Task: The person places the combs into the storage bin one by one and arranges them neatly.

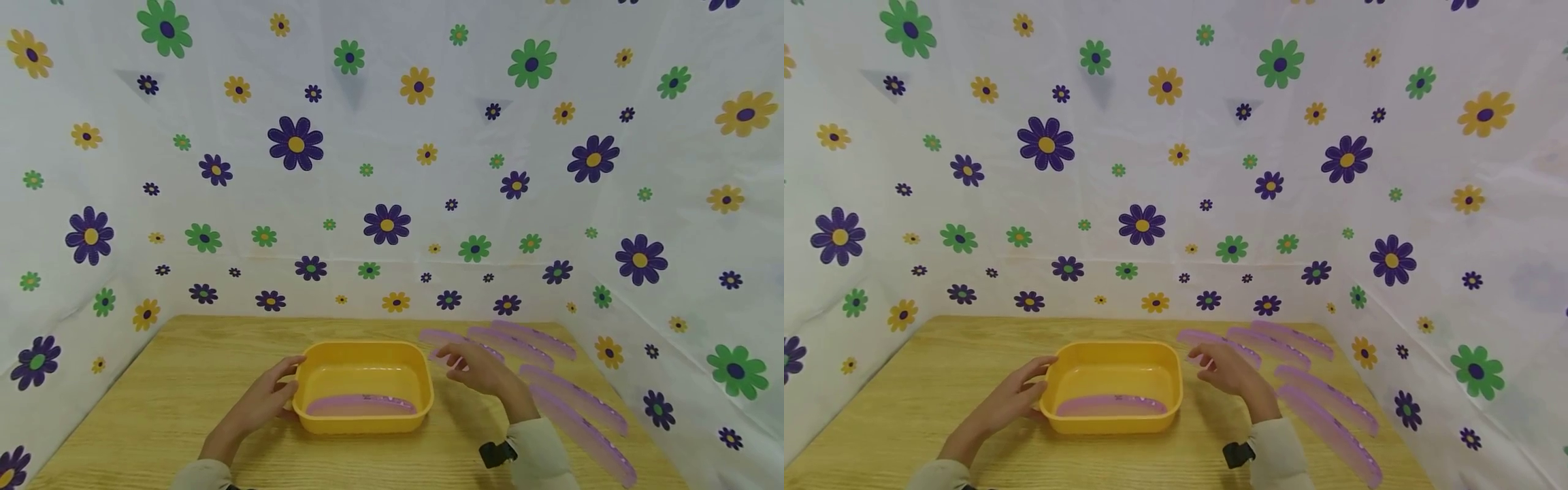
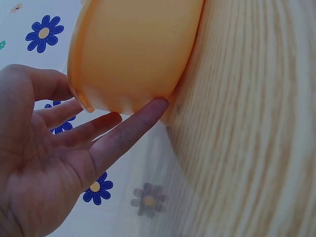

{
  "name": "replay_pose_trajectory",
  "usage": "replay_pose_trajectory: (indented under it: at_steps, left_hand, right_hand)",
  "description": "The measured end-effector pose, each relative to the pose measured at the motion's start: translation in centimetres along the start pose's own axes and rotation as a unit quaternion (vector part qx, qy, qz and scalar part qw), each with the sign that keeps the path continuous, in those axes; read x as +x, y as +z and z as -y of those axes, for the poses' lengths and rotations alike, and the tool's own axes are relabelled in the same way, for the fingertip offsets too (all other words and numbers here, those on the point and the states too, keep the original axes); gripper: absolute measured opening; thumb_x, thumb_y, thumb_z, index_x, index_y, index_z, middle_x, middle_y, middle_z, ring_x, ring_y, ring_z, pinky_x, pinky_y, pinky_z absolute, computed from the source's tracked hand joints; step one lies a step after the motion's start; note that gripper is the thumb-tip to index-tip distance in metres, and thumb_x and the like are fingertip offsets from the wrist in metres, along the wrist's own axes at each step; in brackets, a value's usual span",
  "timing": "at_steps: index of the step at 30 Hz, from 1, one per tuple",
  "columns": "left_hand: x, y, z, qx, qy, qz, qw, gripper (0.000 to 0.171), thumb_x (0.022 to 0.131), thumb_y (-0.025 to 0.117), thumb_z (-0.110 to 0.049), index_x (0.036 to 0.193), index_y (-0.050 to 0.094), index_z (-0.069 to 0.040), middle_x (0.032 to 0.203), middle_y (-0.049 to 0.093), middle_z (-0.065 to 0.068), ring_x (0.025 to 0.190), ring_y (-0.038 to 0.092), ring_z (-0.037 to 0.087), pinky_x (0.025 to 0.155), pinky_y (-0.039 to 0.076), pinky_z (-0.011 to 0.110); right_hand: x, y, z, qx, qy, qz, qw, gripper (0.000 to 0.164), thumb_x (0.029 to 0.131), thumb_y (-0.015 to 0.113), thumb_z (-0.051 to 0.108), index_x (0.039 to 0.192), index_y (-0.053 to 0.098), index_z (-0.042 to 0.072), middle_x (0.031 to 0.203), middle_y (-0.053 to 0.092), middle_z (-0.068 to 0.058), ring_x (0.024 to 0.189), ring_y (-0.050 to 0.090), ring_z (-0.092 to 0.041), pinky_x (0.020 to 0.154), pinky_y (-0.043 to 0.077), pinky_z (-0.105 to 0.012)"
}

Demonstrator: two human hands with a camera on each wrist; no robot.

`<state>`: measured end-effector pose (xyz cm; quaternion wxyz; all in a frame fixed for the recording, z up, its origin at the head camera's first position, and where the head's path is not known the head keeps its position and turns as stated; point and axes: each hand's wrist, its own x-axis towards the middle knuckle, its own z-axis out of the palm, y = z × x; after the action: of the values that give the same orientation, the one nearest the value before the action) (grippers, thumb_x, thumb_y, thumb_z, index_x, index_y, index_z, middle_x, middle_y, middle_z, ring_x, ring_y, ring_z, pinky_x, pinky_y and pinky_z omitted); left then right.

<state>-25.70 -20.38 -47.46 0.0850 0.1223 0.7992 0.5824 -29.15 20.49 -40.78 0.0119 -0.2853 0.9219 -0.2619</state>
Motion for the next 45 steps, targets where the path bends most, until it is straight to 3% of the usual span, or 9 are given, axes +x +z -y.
replay_pose_trajectory:
  at_steps: [11,18,31,45]
  left_hand:
    - [-0.2,0.2,0.2,0.004,0.006,0.002,1.0,0.046,0.101,0.042,-0.012,0.146,0.032,-0.014,0.15,0.027,0.028,0.121,0.05,0.047,0.068,0.061,0.042]
    - [-0.4,0.1,0.4,0.004,0.009,0.006,0.9999,0.046,0.102,0.041,-0.012,0.147,0.031,-0.014,0.15,0.027,0.028,0.121,0.051,0.046,0.068,0.061,0.042]
    - [-0.3,0.0,0.4,0.005,0.007,0.005,1.0,0.046,0.102,0.041,-0.013,0.147,0.031,-0.014,0.15,0.026,0.028,0.122,0.05,0.047,0.069,0.061,0.042]
    - [0.0,0.1,0.1,0.007,0.006,0.004,0.9999,0.046,0.101,0.042,-0.012,0.146,0.032,-0.014,0.149,0.029,0.028,0.119,0.053,0.045,0.068,0.061,0.043]
  right_hand:
    - [-1.2,-0.1,-3.3,-0.013,0.02,-0.02,1.0,0.027,0.089,0.063,0.003,0.115,0.062,0.006,0.106,0.064,-0.018,0.092,0.062,-0.031,0.083,0.055,-0.049]
    - [-1.8,-0.9,-4.5,-0.025,0.012,-0.033,0.999,0.027,0.088,0.064,0.003,0.115,0.062,0.004,0.108,0.065,-0.019,0.093,0.063,-0.036,0.081,0.055,-0.048]
    - [-3.0,-1.1,-5.1,-0.028,0.0,-0.04,0.999,0.027,0.088,0.062,0.0,0.114,0.06,-0.005,0.111,0.064,-0.025,0.094,0.062,-0.039,0.082,0.053,-0.054]
    - [-3.1,-0.9,-6.0,-0.042,0.017,-0.053,0.998,0.023,0.087,0.062,-0.002,0.11,0.062,-0.004,0.107,0.065,-0.023,0.093,0.063,-0.039,0.08,0.054,-0.052]
